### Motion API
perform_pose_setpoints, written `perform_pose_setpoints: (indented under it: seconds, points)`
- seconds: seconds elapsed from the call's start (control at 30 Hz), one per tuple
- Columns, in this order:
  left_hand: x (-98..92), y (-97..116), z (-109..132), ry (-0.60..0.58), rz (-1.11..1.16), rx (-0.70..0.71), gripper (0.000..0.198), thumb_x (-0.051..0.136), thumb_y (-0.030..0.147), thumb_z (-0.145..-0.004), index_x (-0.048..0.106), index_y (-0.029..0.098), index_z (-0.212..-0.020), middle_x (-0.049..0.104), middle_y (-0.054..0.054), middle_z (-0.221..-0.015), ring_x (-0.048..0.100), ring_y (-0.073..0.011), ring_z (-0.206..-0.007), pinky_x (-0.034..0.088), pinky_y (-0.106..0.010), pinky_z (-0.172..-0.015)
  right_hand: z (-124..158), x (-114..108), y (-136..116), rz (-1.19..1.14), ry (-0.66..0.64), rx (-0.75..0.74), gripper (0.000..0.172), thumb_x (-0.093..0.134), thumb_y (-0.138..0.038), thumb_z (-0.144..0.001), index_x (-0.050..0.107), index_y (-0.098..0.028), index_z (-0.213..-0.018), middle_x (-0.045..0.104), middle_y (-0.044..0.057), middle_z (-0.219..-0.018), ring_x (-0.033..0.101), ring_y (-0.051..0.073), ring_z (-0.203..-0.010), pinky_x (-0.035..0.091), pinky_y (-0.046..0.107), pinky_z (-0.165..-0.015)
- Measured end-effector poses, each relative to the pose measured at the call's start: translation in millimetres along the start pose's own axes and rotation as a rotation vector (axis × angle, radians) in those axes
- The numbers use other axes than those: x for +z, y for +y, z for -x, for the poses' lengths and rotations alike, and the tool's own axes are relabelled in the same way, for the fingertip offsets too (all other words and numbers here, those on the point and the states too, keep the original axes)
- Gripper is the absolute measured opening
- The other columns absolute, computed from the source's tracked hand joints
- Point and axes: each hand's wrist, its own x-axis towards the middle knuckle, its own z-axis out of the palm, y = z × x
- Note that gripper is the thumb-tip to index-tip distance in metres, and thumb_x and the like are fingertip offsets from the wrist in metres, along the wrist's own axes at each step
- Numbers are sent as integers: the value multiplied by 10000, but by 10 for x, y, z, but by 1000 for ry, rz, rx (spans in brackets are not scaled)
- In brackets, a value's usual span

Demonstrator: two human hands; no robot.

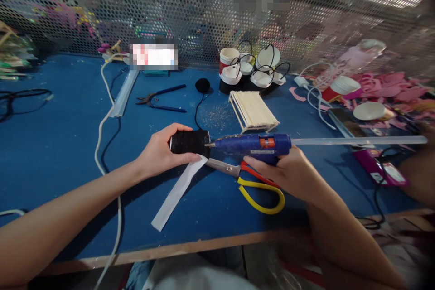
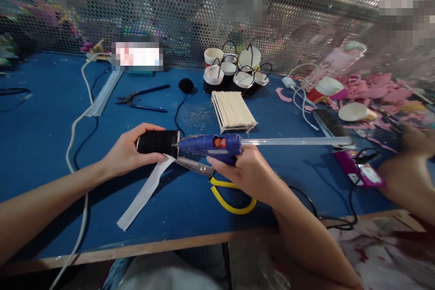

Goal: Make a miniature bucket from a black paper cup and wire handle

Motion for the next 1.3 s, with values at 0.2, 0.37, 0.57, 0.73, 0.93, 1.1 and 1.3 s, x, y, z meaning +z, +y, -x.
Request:
perform_pose_setpoints:
  seconds: [0.2, 0.37, 0.57, 0.73, 0.93, 1.1, 1.3]
  points:
    - [29, -7, 22, 4, -18, 159, 586, 713, 499, -603, 536, 185, -1064, 614, -63, -1009, 578, -199, -899, 447, -299, -763, -91, -34, -16, 76, -33, -33, 172, 563, -301, -720, 640, -209, -597, 469, -14, -423, 461, 119, -430, 406, 257, -461]
    - [18, 8, 18, 14, 1, 102, 573, 711, 501, -606, 545, 183, -1052, 618, -58, -999, 579, -197, -884, 444, -294, -753, -54, -22, -12, 37, 0, -27, 160, 563, -320, -726, 650, -201, -661, 474, -13, -436, 508, 141, -466, 436, 271, -492]
    - [-7, 8, 8, 12, 35, -56, 561, 697, 529, -601, 556, 203, -1036, 631, -33, -941, 581, -200, -831, 452, -290, -695, 31, -6, 22, -17, -80, -15, 164, 575, -317, -765, 640, -204, -664, 641, 15, -618, 599, 174, -585, 500, 302, -620]
    - [9, 4, 19, 26, 37, 3, 549, 704, 509, -609, 556, 192, -1031, 627, -37, -937, 581, -185, -813, 451, -281, -692, 15, -5, 43, -70, -41, 92, 147, 613, -326, -729, 621, -204, -647, 609, 2, -544, 573, 161, -516, 477, 274, -503]
    - [43, -10, 48, 52, 6, 207, 572, 735, 457, -601, 536, 173, -1057, 616, -59, -985, 585, -183, -873, 455, -279, -737, -50, 1, -3, -26, 1, 254, 424, 616, -386, -710, 403, -213, -387, 442, -40, -336, 415, 92, -325, 380, 244, -386]
    - [43, -14, 40, 65, -7, 205, 562, 732, 459, -602, 539, 177, -1049, 621, -60, -984, 589, -185, -867, 461, -286, -740, -38, 4, -6, -81, 1, 233, 334, 619, -381, -710, 463, -208, -470, 419, -49, -360, 410, 94, -361, 362, 241, -394]
    - [22, 16, 27, 59, 18, 70, 547, 714, 489, -606, 561, 176, -1028, 634, -50, -946, 591, -185, -821, 460, -280, -694, -2, -15, 48, -95, -54, 174, 258, 618, -352, -703, 528, -203, -513, 503, -27, -427, 463, 102, -402, 395, 241, -414]
